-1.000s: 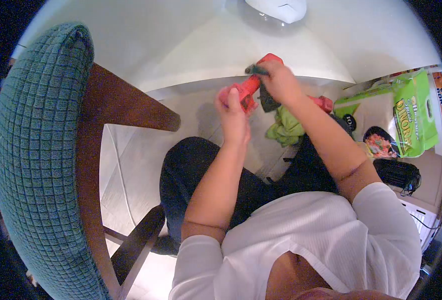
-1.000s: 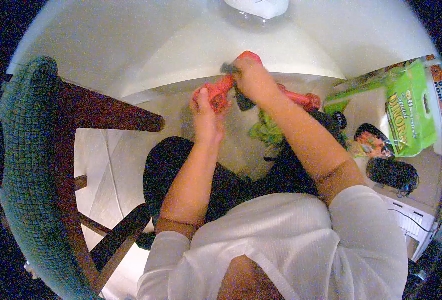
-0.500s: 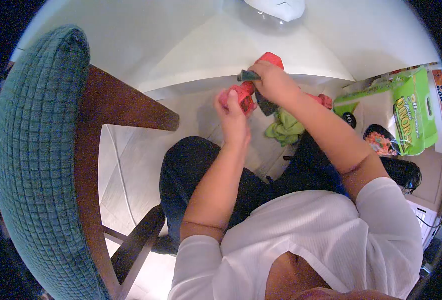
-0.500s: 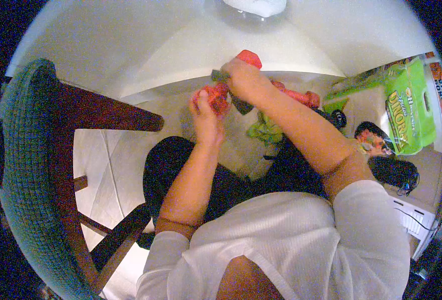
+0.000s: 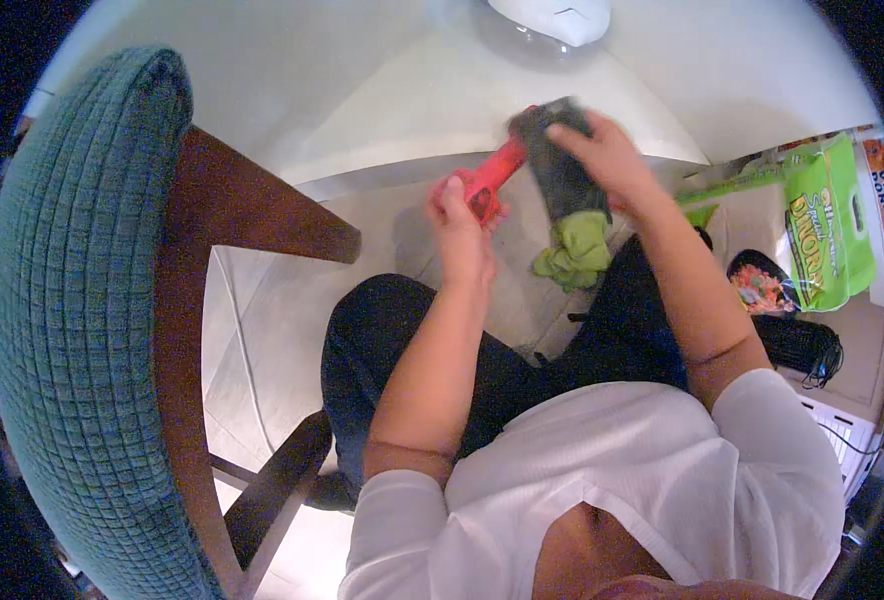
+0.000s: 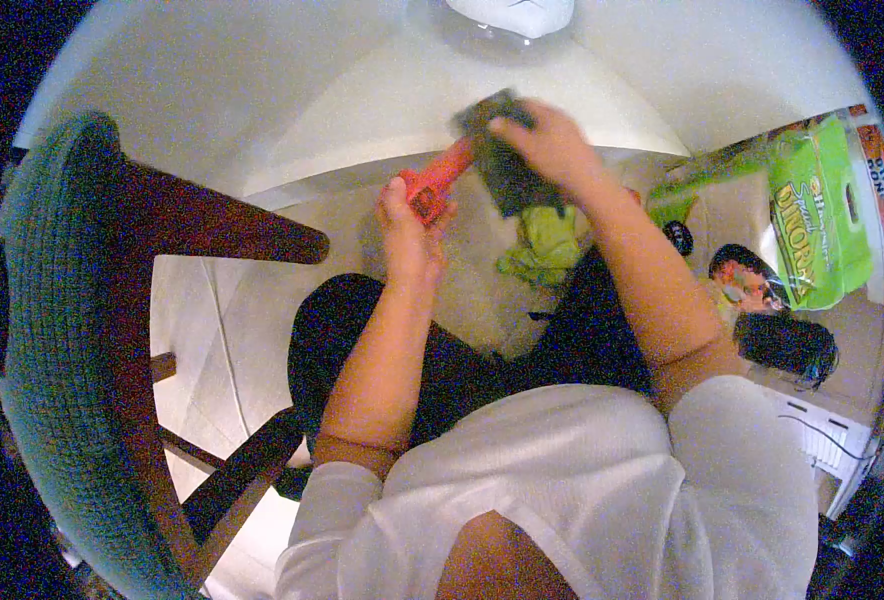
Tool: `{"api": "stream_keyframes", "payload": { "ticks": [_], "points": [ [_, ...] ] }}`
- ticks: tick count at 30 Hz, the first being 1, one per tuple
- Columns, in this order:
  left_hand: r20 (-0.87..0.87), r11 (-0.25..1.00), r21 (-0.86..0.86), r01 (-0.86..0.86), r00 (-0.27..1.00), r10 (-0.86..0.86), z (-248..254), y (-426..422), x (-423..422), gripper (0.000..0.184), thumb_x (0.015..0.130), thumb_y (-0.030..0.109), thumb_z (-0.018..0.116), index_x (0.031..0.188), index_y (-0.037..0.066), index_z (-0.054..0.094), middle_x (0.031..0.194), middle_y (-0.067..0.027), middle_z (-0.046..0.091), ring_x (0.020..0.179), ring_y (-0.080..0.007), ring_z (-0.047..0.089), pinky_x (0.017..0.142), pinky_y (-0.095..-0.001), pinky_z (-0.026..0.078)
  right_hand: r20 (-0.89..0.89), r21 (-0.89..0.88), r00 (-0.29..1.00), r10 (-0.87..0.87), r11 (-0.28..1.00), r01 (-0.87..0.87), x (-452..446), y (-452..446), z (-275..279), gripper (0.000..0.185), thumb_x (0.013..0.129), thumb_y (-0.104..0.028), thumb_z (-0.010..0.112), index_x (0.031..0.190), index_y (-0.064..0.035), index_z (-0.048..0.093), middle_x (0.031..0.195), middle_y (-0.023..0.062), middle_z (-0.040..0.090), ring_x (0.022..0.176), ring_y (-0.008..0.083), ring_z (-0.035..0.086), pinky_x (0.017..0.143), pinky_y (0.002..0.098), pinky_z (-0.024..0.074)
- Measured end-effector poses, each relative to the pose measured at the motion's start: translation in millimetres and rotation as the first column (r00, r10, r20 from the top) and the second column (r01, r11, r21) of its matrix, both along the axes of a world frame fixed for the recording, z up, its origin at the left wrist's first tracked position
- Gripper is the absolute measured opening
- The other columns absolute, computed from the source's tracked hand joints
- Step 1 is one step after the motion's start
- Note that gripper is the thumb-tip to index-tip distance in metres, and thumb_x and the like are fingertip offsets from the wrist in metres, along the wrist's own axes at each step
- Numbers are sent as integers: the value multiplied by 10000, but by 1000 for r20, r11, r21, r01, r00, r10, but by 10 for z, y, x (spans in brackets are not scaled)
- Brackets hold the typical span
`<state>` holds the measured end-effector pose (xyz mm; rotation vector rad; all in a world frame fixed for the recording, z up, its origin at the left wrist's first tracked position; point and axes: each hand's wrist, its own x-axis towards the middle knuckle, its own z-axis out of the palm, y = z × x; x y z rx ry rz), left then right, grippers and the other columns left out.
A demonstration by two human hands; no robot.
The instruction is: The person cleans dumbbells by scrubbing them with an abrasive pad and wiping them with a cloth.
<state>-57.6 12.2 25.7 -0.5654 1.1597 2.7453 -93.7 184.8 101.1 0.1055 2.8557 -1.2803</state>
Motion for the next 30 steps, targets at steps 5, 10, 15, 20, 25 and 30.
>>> {"api": "stream_keyframes", "payload": {
  "ticks": [5, 10, 15, 20, 25, 30],
  "points": [
    [28, 999, 33, -31, 999, 30, 13, 6, 9, 327, 835, 352, 473, 1044, 125, 366, 962, -65, 485, 789, -191, 525, 590, -353, 491, -414, 312, 900, 138, 950, -3, -33, 28, -155, 258, 699, -103, 606, 943, -50, 541, 928, 104, 563, 829, 233, 552, 733, 329, 443],
    [37, 999, 44, -8, 999, 6, -33, -10, -19, 334, 836, 361, 466, 1047, 123, 367, 963, -66, 483, 800, -193, 525, 602, -358, 491, -535, 564, 730, 425, 823, -66, 16, -246, -285, 308, 567, -29, 611, 864, -70, 543, 1041, 74, 508, 1013, 288, 446, 817, 362, 394],
    [65, 999, 37, -13, 998, 10, -43, 23, -27, 350, 834, 372, 468, 1051, 118, 364, 982, -74, 477, 822, -201, 523, 617, -374, 493, -404, 613, 772, 491, 771, -170, -46, -191, -279, 288, 571, -23, 601, 850, -75, 549, 1047, 66, 520, 1019, 283, 453, 834, 381, 387],
    [64, 999, 43, -8, 998, 5, -19, 40, -23, 355, 835, 379, 464, 1059, 123, 363, 1013, -78, 470, 850, -216, 525, 634, -384, 493, -333, 452, 878, 345, 875, -172, 58, -134, -372, 355, 592, -14, 581, 942, -71, 560, 997, 103, 539, 947, 308, 502, 811, 383, 415],
    [53, 996, 80, -35, 998, 31, -57, 87, -22, 338, 836, 384, 459, 1042, 129, 374, 960, -67, 497, 803, -212, 541, 619, -369, 480, -469, 316, 799, 377, 916, -247, 247, -383, -619, 356, 638, -5, 560, 992, -48, 550, 948, 155, 534, 878, 336, 519, 756, 372, 445],
    [62, 998, 63, -5, 998, 1, 29, 67, 36, 328, 835, 386, 459, 1029, 132, 384, 935, -65, 508, 777, -193, 536, 587, -327, 456, -366, 220, 925, 107, 975, -25, -2, -250, -501, 215, 703, -37, 553, 916, -18, 560, 874, 165, 551, 854, 340, 531, 743, 367, 437]
  ]
}}
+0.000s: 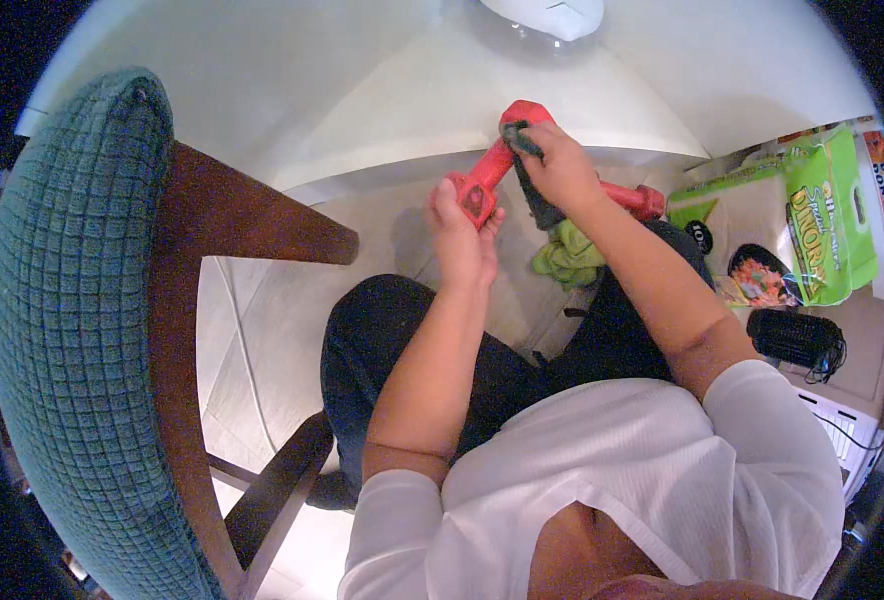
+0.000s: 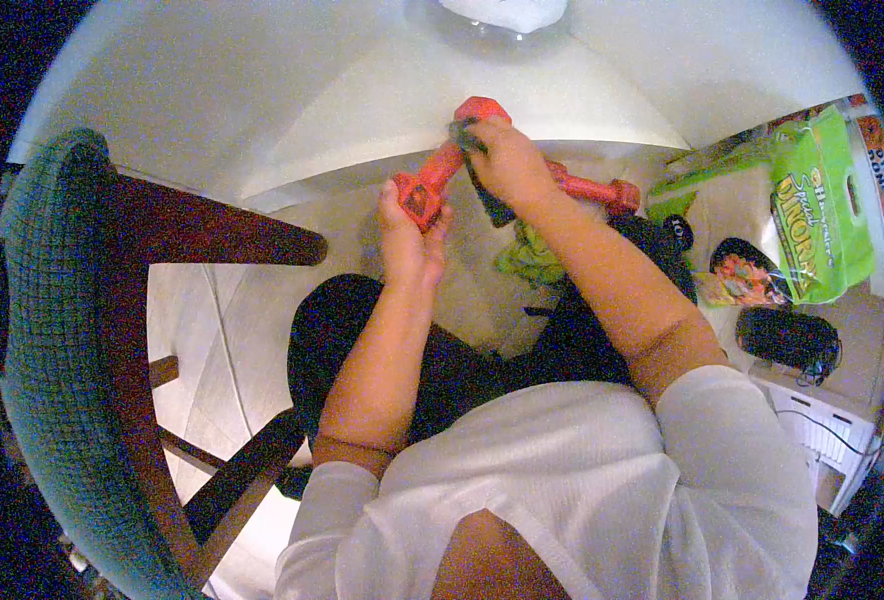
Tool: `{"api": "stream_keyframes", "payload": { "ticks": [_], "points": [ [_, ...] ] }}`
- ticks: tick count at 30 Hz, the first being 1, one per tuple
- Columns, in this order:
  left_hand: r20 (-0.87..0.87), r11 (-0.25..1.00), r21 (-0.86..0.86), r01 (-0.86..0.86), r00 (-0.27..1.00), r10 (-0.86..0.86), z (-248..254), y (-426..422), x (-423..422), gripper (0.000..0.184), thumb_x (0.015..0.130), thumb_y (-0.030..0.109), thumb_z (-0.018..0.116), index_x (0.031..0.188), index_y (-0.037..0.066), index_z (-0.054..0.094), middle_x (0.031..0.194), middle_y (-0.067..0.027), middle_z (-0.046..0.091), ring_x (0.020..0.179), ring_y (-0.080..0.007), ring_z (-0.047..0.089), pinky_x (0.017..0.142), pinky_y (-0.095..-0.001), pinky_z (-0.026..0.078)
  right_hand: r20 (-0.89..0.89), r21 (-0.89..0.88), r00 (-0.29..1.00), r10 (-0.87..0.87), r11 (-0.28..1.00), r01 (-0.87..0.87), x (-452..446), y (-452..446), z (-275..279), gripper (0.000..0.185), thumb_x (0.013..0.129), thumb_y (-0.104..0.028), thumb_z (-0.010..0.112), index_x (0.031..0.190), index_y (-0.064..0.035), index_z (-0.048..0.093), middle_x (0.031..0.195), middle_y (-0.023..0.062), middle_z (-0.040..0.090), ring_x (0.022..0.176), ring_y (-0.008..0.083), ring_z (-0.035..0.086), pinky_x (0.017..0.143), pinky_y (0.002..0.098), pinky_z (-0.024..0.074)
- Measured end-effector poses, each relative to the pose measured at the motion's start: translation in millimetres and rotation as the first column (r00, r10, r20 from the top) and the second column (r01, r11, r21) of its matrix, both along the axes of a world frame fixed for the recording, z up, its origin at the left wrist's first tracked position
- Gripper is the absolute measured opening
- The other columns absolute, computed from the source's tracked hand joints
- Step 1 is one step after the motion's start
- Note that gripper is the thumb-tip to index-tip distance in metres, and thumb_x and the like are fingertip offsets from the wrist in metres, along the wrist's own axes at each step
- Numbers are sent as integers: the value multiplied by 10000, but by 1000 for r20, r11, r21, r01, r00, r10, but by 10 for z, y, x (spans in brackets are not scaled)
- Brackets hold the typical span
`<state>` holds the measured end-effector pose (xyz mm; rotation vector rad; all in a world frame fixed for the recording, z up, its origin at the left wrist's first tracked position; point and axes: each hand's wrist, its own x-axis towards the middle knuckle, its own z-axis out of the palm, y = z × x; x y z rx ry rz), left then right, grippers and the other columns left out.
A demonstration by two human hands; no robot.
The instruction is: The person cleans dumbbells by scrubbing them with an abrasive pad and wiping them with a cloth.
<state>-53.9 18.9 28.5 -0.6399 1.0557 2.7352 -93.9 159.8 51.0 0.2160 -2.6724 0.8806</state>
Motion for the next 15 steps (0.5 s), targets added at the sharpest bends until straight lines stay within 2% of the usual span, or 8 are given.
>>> {"api": "stream_keyframes", "payload": {
  "ticks": [3, 4, 8, 11, 12, 15],
  "points": [
    [3, 1000, -14, -19, 1000, 19, -90, 29, -36, 328, 835, 385, 460, 1026, 130, 387, 926, -62, 503, 773, -181, 525, 584, -325, 455, -102, -7, 973, 207, 978, -209, 136, -93, -86, 212, 715, -53, 560, 924, -17, 562, 870, 164, 548, 824, 337, 537, 716, 377, 438],
    [2, 1000, -10, -14, 1000, 14, -82, 37, -36, 327, 835, 386, 459, 1026, 130, 387, 927, -61, 499, 773, -179, 521, 582, -324, 454, -35, -29, 977, 210, 977, -211, 149, -90, -80, 196, 737, -85, 561, 920, -14, 561, 880, 170, 553, 817, 339, 541, 714, 372, 439],
    [-7, 1000, -28, -14, 1000, 14, -18, 37, 6, 328, 834, 388, 460, 1027, 132, 389, 931, -56, 485, 776, -175, 509, 581, -321, 446, 81, -48, 997, 4, 999, 0, 0, -18, 66, 188, 762, -139, 569, 904, -16, 561, 878, 176, 559, 825, 351, 535, 727, 364, 436],
    [-35, 1000, 19, -4, 999, 5, -120, 42, -35, 321, 837, 382, 455, 1025, 129, 391, 932, -58, 484, 772, -179, 507, 581, -323, 444, -45, 14, 997, 61, 998, -61, 102, -101, -98, 191, 762, -135, 569, 913, -18, 561, 880, 180, 559, 828, 350, 535, 721, 369, 436],
    [-37, 999, 40, 6, 999, -4, -132, 38, -40, 317, 839, 379, 451, 1024, 128, 393, 931, -59, 484, 771, -181, 507, 581, -324, 443, 34, -22, 994, 99, 995, -98, 141, -119, -48, 200, 759, -136, 572, 921, -21, 561, 879, 184, 559, 835, 351, 534, 719, 378, 433],
    [-32, 997, 76, 0, 999, 2, -133, 25, -28, 299, 848, 367, 435, 1014, 122, 397, 925, -63, 486, 770, -185, 509, 579, -327, 445, 33, -15, 999, 6, 1000, -6, 9, -25, -44, 206, 759, -141, 567, 925, -20, 558, 880, 187, 558, 842, 356, 531, 723, 384, 430]
  ]
}}
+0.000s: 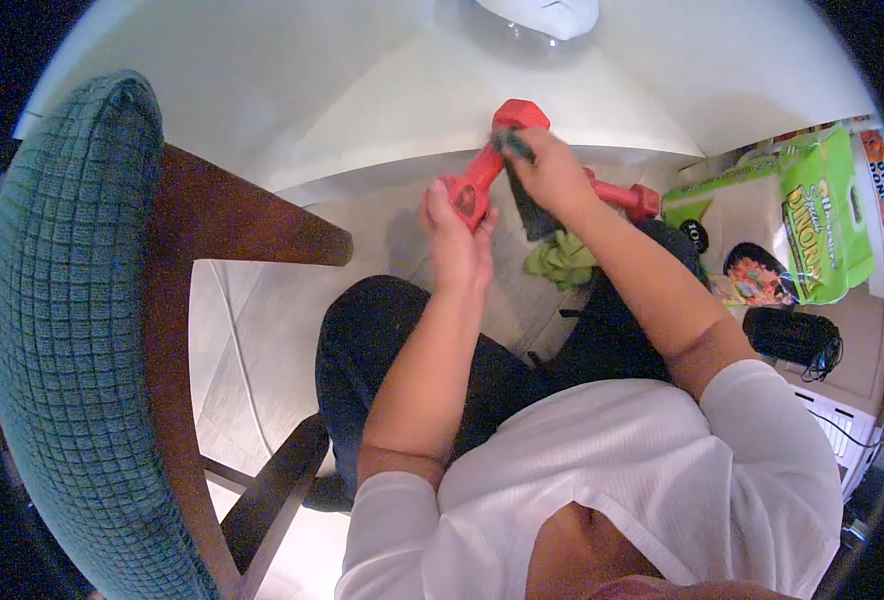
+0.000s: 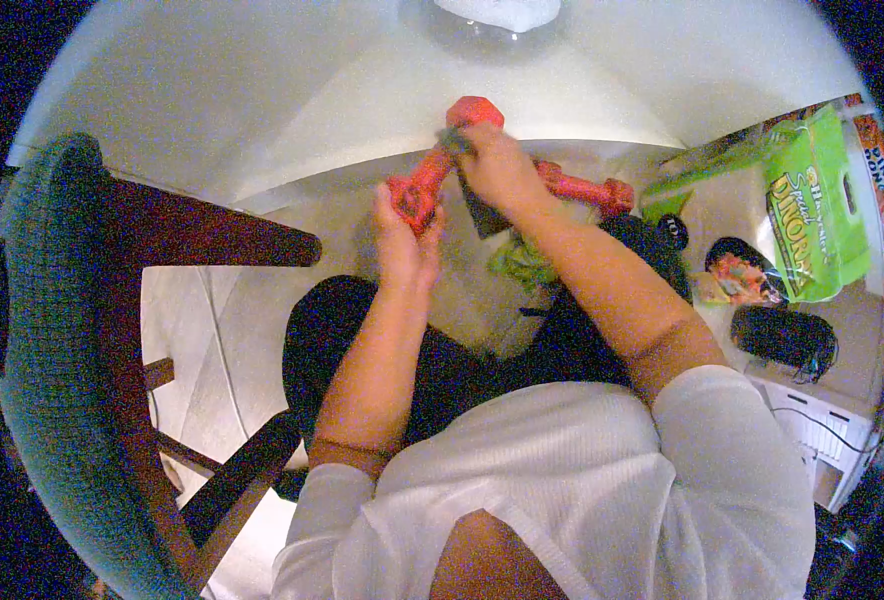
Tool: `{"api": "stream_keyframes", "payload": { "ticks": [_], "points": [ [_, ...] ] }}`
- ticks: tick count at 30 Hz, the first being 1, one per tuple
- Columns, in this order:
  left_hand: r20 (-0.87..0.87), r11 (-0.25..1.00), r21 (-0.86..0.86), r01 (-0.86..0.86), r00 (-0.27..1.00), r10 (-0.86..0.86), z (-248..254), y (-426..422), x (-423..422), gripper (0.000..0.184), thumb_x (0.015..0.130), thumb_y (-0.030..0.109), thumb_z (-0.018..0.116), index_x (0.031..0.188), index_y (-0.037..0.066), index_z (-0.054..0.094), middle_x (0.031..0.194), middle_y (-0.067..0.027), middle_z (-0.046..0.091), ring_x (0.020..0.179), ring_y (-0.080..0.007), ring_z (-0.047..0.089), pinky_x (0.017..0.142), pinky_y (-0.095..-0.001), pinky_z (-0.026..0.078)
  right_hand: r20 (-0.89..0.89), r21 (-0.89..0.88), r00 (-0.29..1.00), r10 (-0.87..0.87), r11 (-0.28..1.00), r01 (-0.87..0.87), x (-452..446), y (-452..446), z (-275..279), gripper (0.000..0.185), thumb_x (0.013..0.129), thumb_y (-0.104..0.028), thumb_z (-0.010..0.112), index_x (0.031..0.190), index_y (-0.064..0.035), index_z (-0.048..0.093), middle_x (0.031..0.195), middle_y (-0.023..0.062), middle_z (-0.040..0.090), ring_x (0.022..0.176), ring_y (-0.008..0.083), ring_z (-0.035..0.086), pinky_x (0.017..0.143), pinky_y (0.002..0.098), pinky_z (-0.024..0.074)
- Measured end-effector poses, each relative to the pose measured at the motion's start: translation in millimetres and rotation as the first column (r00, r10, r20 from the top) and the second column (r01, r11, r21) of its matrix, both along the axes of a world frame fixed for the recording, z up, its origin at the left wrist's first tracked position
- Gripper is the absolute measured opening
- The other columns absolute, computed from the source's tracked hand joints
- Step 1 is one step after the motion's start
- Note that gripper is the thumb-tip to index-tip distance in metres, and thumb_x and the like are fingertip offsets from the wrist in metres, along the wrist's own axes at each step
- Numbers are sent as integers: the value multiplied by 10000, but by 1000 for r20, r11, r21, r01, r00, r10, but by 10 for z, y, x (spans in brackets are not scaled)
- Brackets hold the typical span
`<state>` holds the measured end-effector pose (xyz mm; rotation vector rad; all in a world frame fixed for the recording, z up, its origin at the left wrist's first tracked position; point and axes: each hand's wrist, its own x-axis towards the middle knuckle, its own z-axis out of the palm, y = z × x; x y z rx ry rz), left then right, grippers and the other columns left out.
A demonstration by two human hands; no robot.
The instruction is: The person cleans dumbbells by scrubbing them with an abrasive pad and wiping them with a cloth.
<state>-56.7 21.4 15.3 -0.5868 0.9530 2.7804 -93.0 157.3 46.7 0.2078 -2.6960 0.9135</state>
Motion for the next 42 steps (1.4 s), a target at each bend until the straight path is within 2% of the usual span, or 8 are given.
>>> {"api": "stream_keyframes", "payload": {
  "ticks": [10, 15, 18, 23, 26, 30, 33, 42],
  "points": [
    [53, 1000, -7, -12, 998, 12, 63, 3, -2, 314, 846, 386, 438, 1012, 122, 398, 928, -65, 487, 783, -193, 517, 606, -334, 457, 93, -70, 987, -132, 988, 138, 33, -38, 22, 213, 784, -177, 556, 923, -16, 550, 878, 194, 553, 823, 352, 538, 719, 388, 428],
    [55, 999, 45, 30, 998, -33, 20, 6, -12, 312, 846, 385, 439, 1007, 122, 396, 922, -60, 478, 780, -192, 514, 621, -339, 461, 4, -24, 999, 37, 999, -37, 87, -20, -140, 187, 793, -159, 550, 914, -17, 547, 860, 185, 558, 811, 350, 538, 705, 369, 433],
    [5, 1000, -16, 13, 1000, -12, 99, 24, 4, 314, 845, 387, 443, 1007, 123, 396, 921, -58, 475, 781, -190, 511, 625, -342, 460, 115, -120, 985, -131, 982, 144, 39, -18, 10, 192, 788, -155, 555, 924, -19, 546, 873, 180, 555, 828, 346, 539, 724, 367, 429],
    [65, 998, 55, -29, 998, 26, 19, 28, -8, 316, 846, 386, 443, 1012, 124, 388, 937, -56, 470, 794, -190, 509, 634, -351, 463, 59, -55, 998, 8, 998, -5, 94, -18, -100, 192, 790, -161, 557, 921, -22, 549, 855, 191, 554, 830, 347, 540, 705, 373, 431],
    [51, 998, 66, -24, 998, 21, 7, -4, 2, 319, 847, 389, 439, 1012, 121, 386, 952, -56, 468, 800, -191, 509, 641, -354, 466, 63, -101, 987, -146, 983, 152, 45, -75, -2, 197, 788, -159, 558, 927, -19, 548, 862, 190, 549, 843, 350, 536, 714, 375, 428],
    [68, 994, 112, -16, 998, 8, -14, -2, -33, 317, 847, 395, 435, 991, 115, 398, 946, -61, 475, 801, -192, 510, 647, -350, 466, -8, -7, 999, 53, 999, -53, 169, -97, -113, 194, 795, -167, 551, 919, -18, 546, 853, 196, 552, 824, 357, 537, 691, 386, 429],
    [85, 992, 119, -29, 996, 19, 83, -10, -12, 310, 849, 392, 428, 983, 113, 407, 943, -65, 479, 785, -190, 515, 633, -338, 468, 118, -93, 988, -95, 990, 106, 48, -43, -81, 203, 797, -176, 549, 932, -25, 547, 874, 196, 552, 832, 357, 536, 705, 380, 435],
    [-64, 993, -121, 5, 998, -13, 135, 17, 24, 334, 825, 312, 521, 1054, 128, 364, 977, -65, 472, 777, -187, 518, 578, -341, 474, 81, -27, 995, -62, 998, 64, 17, 19, 12, 217, 788, -203, 558, 947, -54, 562, 899, 178, 563, 846, 344, 543, 719, 382, 436]
  ]
}}
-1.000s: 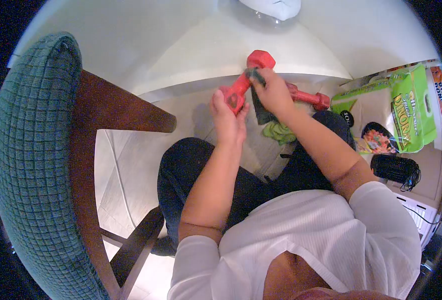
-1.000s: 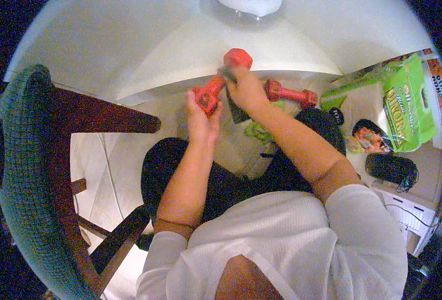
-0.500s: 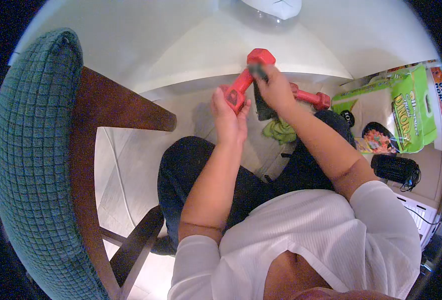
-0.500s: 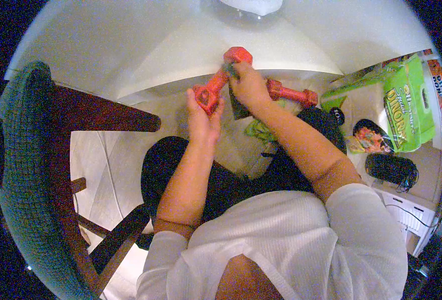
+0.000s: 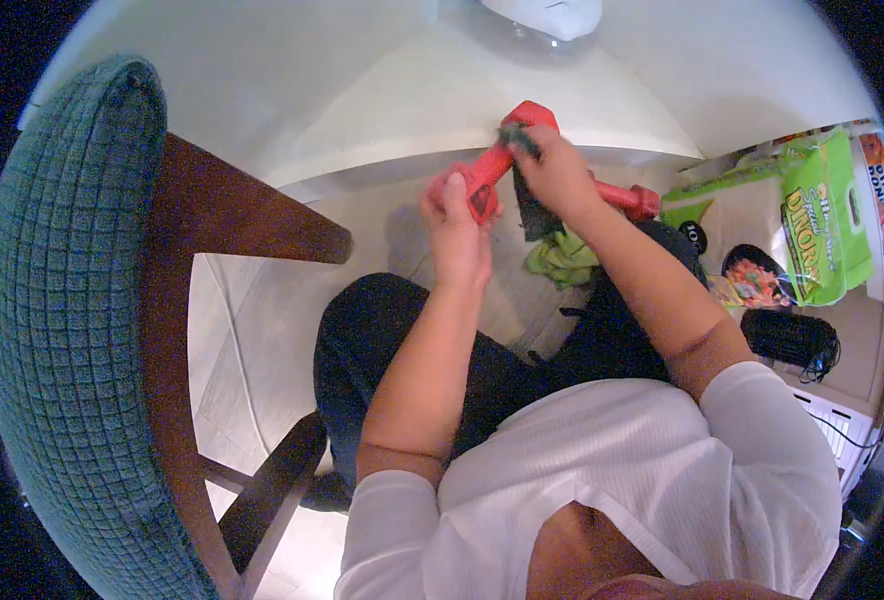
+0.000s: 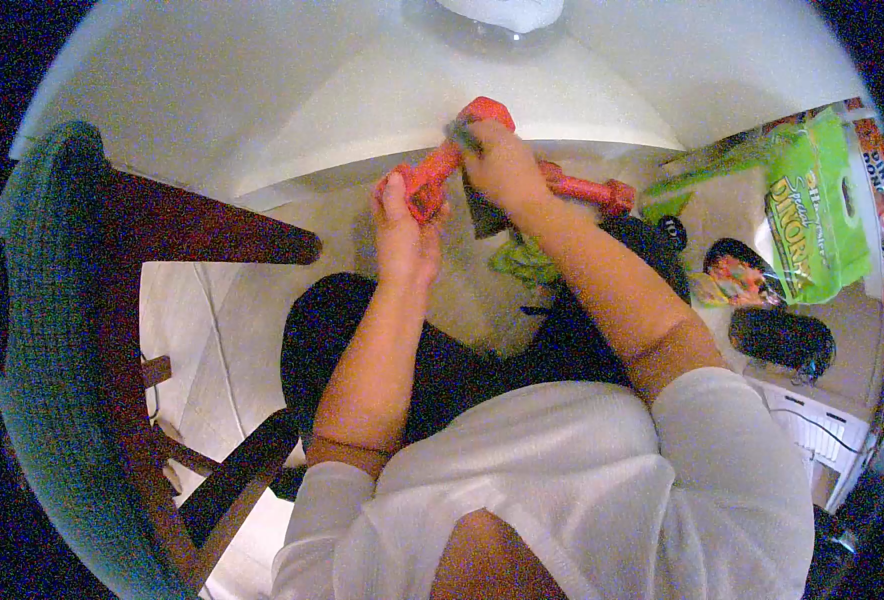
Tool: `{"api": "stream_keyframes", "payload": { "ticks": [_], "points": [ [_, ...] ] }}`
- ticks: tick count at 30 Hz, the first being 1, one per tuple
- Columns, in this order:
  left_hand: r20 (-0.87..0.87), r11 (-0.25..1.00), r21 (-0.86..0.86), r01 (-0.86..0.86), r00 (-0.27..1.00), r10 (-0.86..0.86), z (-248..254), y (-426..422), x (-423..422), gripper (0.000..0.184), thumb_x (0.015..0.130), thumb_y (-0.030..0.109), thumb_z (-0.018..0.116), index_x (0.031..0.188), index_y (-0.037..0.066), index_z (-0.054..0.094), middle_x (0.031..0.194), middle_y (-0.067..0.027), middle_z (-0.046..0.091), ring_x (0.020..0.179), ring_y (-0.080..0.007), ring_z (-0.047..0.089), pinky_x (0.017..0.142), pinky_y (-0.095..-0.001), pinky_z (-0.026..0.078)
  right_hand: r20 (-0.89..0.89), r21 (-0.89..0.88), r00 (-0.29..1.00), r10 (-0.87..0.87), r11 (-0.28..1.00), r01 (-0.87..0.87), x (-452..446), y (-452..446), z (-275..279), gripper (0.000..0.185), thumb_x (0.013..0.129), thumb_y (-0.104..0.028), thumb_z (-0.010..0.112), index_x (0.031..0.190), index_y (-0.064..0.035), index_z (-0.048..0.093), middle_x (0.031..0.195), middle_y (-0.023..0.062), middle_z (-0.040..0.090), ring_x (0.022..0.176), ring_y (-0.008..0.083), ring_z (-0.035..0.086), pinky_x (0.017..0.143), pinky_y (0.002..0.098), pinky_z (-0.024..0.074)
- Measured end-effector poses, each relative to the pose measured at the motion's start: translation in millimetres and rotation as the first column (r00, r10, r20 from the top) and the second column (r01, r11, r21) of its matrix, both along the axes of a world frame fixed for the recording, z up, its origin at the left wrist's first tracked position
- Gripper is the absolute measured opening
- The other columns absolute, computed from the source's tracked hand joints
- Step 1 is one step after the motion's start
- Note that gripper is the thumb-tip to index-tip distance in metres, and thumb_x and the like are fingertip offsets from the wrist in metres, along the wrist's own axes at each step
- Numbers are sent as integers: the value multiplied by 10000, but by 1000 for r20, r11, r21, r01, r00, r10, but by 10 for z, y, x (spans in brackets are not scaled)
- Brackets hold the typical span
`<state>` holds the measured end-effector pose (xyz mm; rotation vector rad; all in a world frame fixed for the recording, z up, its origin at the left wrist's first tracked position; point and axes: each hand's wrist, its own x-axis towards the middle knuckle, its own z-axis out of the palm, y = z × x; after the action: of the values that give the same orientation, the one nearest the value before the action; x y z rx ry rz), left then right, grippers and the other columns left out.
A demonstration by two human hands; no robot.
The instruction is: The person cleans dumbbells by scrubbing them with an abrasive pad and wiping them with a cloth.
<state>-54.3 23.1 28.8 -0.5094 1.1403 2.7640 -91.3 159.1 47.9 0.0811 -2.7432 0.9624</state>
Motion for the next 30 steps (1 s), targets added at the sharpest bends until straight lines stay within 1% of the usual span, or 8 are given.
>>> {"api": "stream_keyframes", "payload": {
  "ticks": [4, 5, 16, 21, 24, 25, 28, 30],
  "points": [
    [-12, 999, -21, -43, 999, 43, -53, 27, 31, 377, 824, 304, 527, 1094, 134, 326, 999, -69, 468, 792, -199, 525, 572, -333, 475, -43, -17, 989, 142, 990, -143, 36, 22, -15, 197, 789, -181, 555, 935, -47, 559, 862, 177, 560, 816, 347, 540, 708, 384, 433],
    [1, 999, -21, -33, 999, 33, -49, 16, 36, 379, 826, 309, 522, 1098, 134, 324, 1004, -70, 467, 795, -202, 528, 571, -331, 477, 9, 52, 1000, 21, 998, -21, 1, 60, 25, 203, 783, -174, 561, 940, -45, 551, 881, 173, 554, 833, 343, 536, 706, 383, 431],
    [57, 999, 46, -12, 998, 9, -88, -14, 2, 307, 843, 344, 478, 1026, 126, 363, 942, -60, 499, 751, -187, 534, 586, -327, 466, -69, -18, 997, 42, 999, -43, 54, -65, -181, 193, 790, -185, 556, 908, -33, 569, 833, 183, 567, 800, 337, 549, 699, 368, 436],
    [36, 996, 91, 16, 999, -19, -94, -39, -3, 286, 850, 326, 459, 1039, 133, 367, 949, -58, 496, 753, -190, 531, 601, -327, 462, 134, -63, 990, -33, 997, 42, -38, -34, -4, 170, 762, -125, 552, 891, -15, 551, 846, 184, 563, 800, 352, 539, 694, 378, 433],
    [44, 996, 85, -30, 999, 27, -118, 2, -25, 278, 849, 334, 452, 1030, 135, 381, 929, -59, 502, 733, -187, 531, 602, -329, 461, -94, 45, 993, 69, 997, -65, 169, -174, -197, 202, 716, -79, 550, 914, -38, 552, 910, 176, 555, 844, 344, 534, 722, 386, 437],
    [59, 996, 80, -26, 998, 22, -132, 8, -35, 276, 849, 340, 446, 1022, 134, 386, 928, -59, 502, 739, -185, 529, 600, -326, 460, -1, 72, 987, 159, 985, -158, 320, -255, -111, 254, 678, -38, 538, 930, -64, 552, 953, 158, 540, 879, 339, 527, 753, 392, 439],
    [87, 997, 76, -5, 996, -2, -155, -16, -18, 279, 848, 362, 432, 1001, 130, 400, 922, -60, 503, 750, -178, 523, 594, -318, 456, -168, 137, 971, 173, 979, -151, 131, -48, -56, 260, 683, -23, 533, 936, -79, 553, 960, 139, 537, 884, 341, 526, 762, 390, 442],
    [60, 995, 96, 19, 998, -25, -111, -31, -25, 290, 847, 378, 425, 992, 127, 405, 915, -61, 505, 748, -175, 521, 589, -312, 452, -37, 193, 994, 99, 977, -90, 42, 59, 111, 284, 686, -20, 530, 960, -92, 547, 977, 129, 531, 894, 337, 523, 750, 383, 447]
  ]
}}
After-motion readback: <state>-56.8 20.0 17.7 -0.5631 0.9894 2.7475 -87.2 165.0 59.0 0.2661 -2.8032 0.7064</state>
